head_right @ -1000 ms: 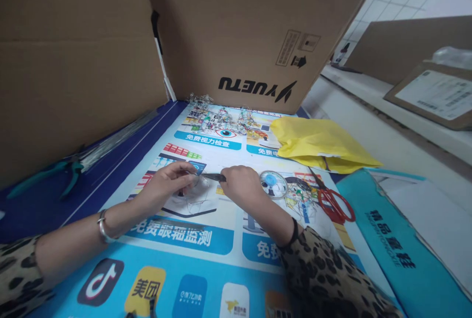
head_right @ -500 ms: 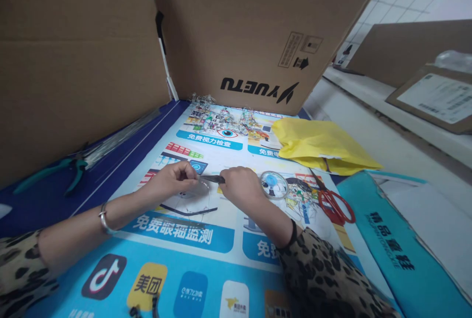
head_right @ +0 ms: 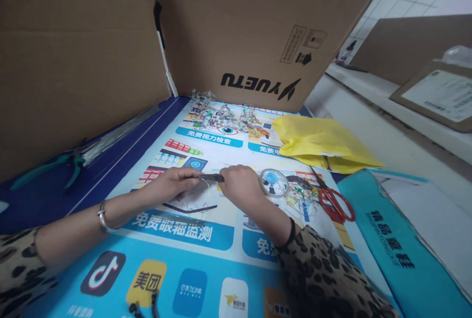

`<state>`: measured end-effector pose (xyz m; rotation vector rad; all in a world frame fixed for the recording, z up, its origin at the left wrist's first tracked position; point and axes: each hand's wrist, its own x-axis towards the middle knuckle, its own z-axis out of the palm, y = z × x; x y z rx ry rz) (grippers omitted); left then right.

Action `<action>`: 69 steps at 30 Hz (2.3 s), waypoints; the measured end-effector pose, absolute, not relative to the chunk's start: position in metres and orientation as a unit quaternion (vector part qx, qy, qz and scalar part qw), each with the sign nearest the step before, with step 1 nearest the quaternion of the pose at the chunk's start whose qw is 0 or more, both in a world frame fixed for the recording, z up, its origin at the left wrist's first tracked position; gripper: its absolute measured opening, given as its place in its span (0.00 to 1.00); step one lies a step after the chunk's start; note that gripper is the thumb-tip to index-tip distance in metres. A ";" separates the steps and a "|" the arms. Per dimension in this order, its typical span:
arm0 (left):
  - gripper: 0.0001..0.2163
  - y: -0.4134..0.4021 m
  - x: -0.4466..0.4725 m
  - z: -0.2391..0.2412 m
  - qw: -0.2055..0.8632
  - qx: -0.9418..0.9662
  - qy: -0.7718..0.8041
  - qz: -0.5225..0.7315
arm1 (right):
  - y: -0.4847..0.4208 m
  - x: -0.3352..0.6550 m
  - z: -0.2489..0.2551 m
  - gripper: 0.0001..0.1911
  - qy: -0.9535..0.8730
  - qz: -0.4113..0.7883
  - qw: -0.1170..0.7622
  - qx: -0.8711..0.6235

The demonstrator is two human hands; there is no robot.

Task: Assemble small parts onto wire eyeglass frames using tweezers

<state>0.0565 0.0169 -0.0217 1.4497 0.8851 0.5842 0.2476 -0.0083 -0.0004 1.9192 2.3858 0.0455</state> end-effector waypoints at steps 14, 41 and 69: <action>0.08 0.019 0.056 -0.028 0.577 0.651 0.426 0.249 | -0.010 0.248 -0.003 0.11 0.790 0.027 0.022 0.612; 0.10 0.018 0.054 -0.019 0.569 0.656 0.451 0.207 | -0.009 0.249 -0.019 0.07 0.792 0.028 -0.030 0.609; 0.05 0.017 0.055 -0.017 0.599 0.632 0.433 0.232 | -0.012 0.243 -0.015 0.11 0.772 -0.032 -0.003 0.635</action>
